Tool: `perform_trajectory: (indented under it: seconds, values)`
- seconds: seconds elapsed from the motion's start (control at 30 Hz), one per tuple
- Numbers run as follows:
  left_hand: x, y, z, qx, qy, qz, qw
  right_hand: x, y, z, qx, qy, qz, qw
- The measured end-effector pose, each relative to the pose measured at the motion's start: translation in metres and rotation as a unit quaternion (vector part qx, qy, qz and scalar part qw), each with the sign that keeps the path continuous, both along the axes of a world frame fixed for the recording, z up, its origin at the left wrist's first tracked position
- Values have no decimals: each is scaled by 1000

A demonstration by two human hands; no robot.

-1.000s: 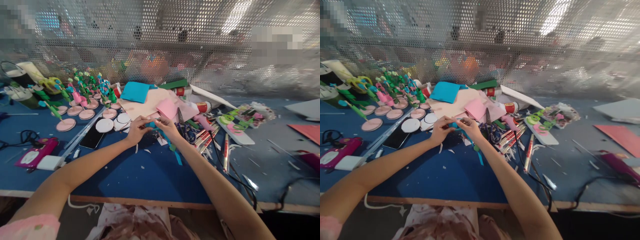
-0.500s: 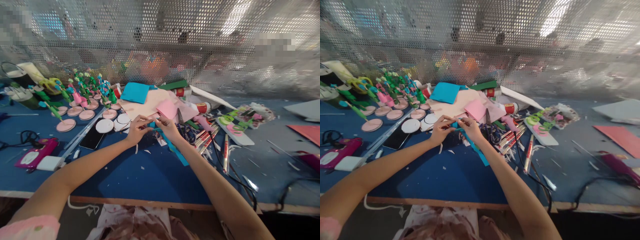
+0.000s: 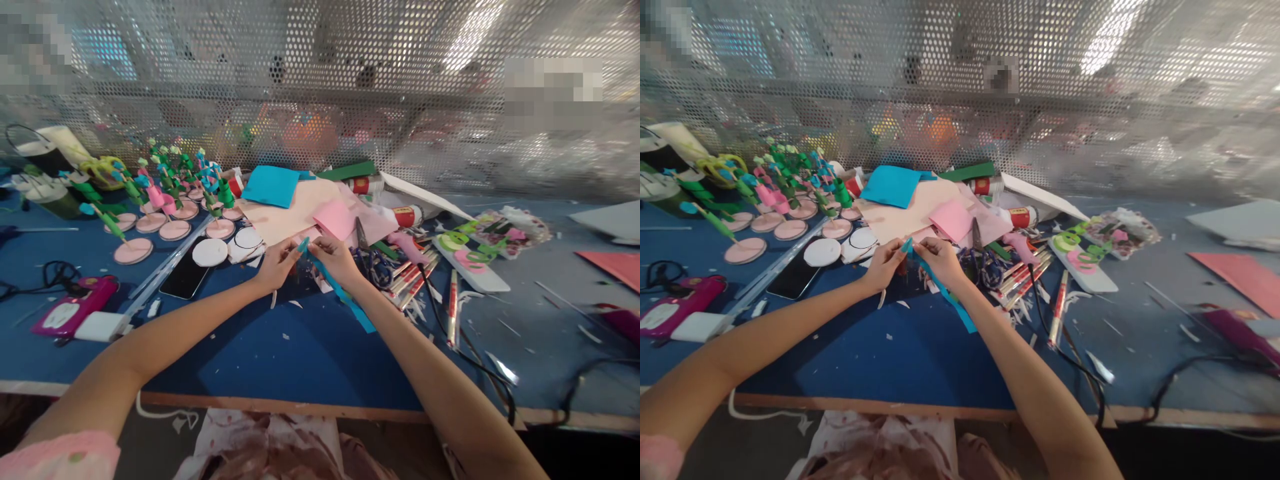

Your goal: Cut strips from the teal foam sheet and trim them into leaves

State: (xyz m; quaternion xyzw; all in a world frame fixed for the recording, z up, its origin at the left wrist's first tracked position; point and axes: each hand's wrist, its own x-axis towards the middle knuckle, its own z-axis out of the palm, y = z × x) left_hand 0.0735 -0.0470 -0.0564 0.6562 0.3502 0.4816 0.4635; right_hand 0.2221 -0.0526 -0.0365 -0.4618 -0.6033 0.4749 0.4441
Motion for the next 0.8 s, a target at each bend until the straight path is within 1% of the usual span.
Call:
perform_trajectory:
  seconds: [0.1,0.33,0.5,0.7,0.8]
  values:
    - [1,0,2,-1,-2,9,1000,-2,-3,-1,-10,-3,23,1000]
    - [1,-1,1,10,5,53,999,-6,-4,0,-40,12,-14,999]
    - [0,0,-1,14,11,83,996,-6,-5,3,-21,-13,-7,1000]
    - [0,0,-2,23,22,101,994,-7,-4,2,-18,10,1,1000]
    - [0,0,-2,32,24,113,993,-7,-3,2,-18,1,-5,1000]
